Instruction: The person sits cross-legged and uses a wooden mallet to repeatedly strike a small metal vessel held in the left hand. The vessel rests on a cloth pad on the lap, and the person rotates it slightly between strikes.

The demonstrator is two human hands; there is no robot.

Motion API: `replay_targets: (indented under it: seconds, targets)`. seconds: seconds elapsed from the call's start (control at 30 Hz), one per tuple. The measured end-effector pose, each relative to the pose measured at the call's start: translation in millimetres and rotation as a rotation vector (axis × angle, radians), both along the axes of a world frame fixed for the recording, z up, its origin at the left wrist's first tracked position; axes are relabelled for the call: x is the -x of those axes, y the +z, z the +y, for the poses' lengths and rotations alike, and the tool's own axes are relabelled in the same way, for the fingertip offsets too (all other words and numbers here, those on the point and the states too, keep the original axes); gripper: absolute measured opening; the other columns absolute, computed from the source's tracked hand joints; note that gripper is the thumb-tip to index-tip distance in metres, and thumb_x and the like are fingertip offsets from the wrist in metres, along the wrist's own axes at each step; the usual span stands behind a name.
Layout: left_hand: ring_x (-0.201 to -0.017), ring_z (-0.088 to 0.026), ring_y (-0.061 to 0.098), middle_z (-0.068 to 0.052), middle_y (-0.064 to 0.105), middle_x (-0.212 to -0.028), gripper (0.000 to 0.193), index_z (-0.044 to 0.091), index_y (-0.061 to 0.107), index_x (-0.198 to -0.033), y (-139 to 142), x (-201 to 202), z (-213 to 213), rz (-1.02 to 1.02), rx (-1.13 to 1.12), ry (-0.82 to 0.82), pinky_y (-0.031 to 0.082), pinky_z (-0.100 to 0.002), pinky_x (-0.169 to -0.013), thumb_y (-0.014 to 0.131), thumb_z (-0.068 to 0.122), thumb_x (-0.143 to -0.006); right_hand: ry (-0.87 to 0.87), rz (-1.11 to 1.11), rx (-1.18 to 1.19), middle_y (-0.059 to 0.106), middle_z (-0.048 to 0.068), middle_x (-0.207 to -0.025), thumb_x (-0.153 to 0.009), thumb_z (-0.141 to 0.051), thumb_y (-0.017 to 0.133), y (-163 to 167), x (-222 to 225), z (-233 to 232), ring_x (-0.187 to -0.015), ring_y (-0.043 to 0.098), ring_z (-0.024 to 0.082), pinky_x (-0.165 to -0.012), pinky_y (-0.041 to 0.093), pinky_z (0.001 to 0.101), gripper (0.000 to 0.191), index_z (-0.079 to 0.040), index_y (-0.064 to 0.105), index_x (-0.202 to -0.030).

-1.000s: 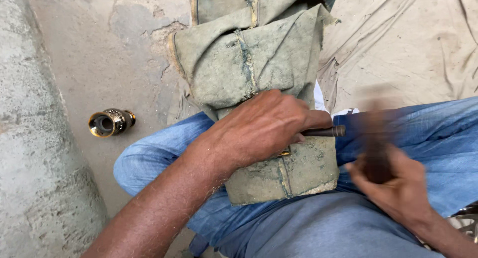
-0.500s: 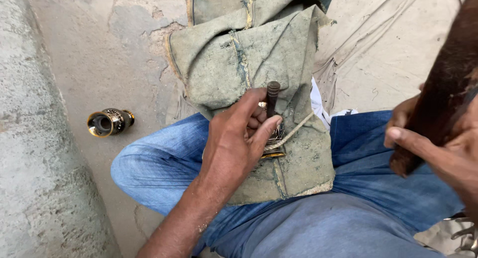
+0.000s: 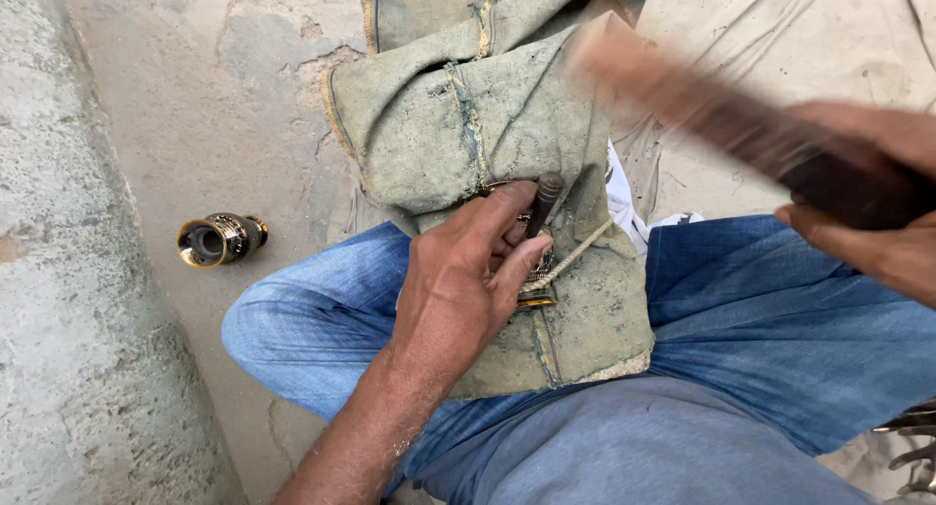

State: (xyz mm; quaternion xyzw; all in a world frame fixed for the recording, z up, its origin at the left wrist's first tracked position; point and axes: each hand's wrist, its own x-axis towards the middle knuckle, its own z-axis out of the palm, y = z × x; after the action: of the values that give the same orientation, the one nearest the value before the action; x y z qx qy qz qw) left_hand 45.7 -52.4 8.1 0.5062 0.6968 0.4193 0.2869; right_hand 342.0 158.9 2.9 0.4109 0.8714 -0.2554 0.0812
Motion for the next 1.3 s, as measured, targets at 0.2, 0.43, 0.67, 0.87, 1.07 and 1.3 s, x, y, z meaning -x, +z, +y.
replay_targets:
  seconds: [0.2,0.43,0.67,0.87,1.07,1.3]
  targets:
    - [-0.076,-0.012,0.073,-0.008,0.073,-0.091,0.042,0.008,0.063,-0.129,-5,-2,0,-0.067,0.058,0.027,0.064,-0.026,-0.063,0.080,0.014,-0.091,0.036,0.126,-0.021,0.066,0.009,-0.080,-0.086,-0.013,0.079,-7,-17,0,-0.061,0.066,0.018,-0.056,0.058,0.0324,0.037,-0.007,0.064,-0.119]
    - [-0.076,-0.013,0.073,-0.008,0.072,-0.089,0.043,0.005,0.061,-0.129,-7,-8,-2,-0.046,0.056,0.099,0.064,-0.028,-0.062,0.080,0.015,-0.091,-0.056,-0.150,-0.001,0.058,0.007,-0.066,-0.095,-0.022,0.077,-20,-19,12,-0.057,0.056,0.019,-0.048,0.057,0.0334,0.016,-0.010,0.068,-0.090]
    - [-0.081,-0.014,0.072,-0.009,0.072,-0.097,0.039,0.008,0.064,-0.128,-3,-8,-1,0.082,-0.065,0.040,0.062,-0.029,-0.067,0.081,0.013,-0.092,0.094,0.109,-0.086,0.069,0.014,-0.093,-0.078,-0.008,0.077,24,7,-10,-0.072,0.069,0.021,-0.064,0.059,0.0352,0.053,-0.002,0.065,-0.129]
    - [-0.084,-0.010,0.067,-0.006,0.065,-0.095,0.033,0.002,0.060,-0.124,-9,9,-16,-0.323,-0.133,0.286,0.063,-0.024,-0.072,0.078,0.002,-0.096,-0.502,0.471,0.265,0.070,0.015,-0.100,-0.090,0.002,0.077,-4,10,-31,-0.086,0.072,0.024,-0.076,0.064,0.0379,0.041,0.003,0.060,-0.126]
    - [-0.083,-0.011,0.071,-0.009,0.068,-0.095,0.028,-0.005,0.058,-0.118,-27,7,-35,-0.616,-0.100,0.401,0.066,-0.026,-0.071,0.073,-0.002,-0.095,-1.002,0.862,0.922,0.069,0.013,-0.099,-0.095,0.001,0.071,-90,-2,-29,-0.083,0.070,0.018,-0.071,0.062,0.0327,0.034,0.003,0.057,-0.125]
    - [-0.083,-0.017,0.073,-0.013,0.070,-0.093,0.026,-0.004,0.058,-0.117,-55,-30,-50,-0.876,-0.270,0.627,0.065,-0.031,-0.069,0.072,-0.004,-0.095,-1.192,0.898,1.010,0.069,0.018,-0.108,-0.093,-0.003,0.067,-116,-5,-25,-0.084,0.070,0.017,-0.075,0.061,0.0294,0.041,0.000,0.050,-0.131]
